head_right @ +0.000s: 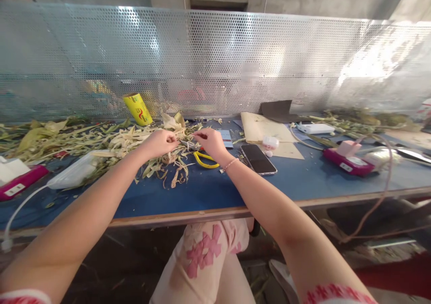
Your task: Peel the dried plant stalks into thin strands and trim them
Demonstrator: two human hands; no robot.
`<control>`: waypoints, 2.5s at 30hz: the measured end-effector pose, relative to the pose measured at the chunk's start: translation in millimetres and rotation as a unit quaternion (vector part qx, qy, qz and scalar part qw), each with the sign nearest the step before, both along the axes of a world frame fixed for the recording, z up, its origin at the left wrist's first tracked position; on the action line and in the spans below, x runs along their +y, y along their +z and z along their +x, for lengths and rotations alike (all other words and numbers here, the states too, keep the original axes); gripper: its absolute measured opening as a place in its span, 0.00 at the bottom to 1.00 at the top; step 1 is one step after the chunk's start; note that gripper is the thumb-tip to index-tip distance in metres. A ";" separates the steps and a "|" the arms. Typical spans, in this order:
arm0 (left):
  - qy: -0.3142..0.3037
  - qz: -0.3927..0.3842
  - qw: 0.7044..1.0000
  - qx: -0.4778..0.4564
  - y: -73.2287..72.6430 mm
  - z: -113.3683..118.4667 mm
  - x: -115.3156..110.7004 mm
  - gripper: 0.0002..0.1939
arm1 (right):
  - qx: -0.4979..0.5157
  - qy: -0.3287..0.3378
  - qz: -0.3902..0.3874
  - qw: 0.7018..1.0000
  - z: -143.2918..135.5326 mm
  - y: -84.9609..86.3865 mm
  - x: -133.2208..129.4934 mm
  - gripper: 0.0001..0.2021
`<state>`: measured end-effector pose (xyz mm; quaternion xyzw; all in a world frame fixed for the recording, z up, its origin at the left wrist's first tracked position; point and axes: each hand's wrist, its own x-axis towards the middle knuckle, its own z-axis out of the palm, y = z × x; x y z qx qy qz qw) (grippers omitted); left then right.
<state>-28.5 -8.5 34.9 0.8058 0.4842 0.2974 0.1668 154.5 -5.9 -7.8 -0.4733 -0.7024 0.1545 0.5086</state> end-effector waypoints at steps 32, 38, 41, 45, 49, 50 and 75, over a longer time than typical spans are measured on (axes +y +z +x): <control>-0.130 -0.090 0.980 -0.122 -28.9 22.1 -0.9 0.10 | 0.072 0.055 -0.001 0.996 8.1 2.8 5.5 0.07; -0.125 -0.167 0.913 -0.350 -28.4 26.8 -5.1 0.13 | 0.176 0.152 0.009 0.973 5.1 8.6 -2.1 0.07; -0.130 -0.204 0.871 -0.428 -29.2 29.7 -6.8 0.14 | 0.175 0.185 0.002 0.967 1.8 8.2 -4.6 0.08; -0.136 -0.228 0.830 -0.490 -33.6 32.9 -4.0 0.13 | 0.190 0.207 -0.017 0.960 0.0 7.1 -4.9 0.09; -0.143 -0.232 0.807 -0.524 -38.8 34.6 1.3 0.11 | 0.188 0.212 -0.036 0.959 0.2 7.7 -5.6 0.09; -0.142 -0.233 0.803 -0.531 -39.7 34.9 2.2 0.11 | 0.182 0.205 -0.038 0.961 0.2 7.9 -5.7 0.09; -0.108 -0.215 0.824 -0.513 -41.3 36.3 2.0 0.11 | 0.299 0.226 -0.147 0.915 -4.1 6.6 -6.6 0.11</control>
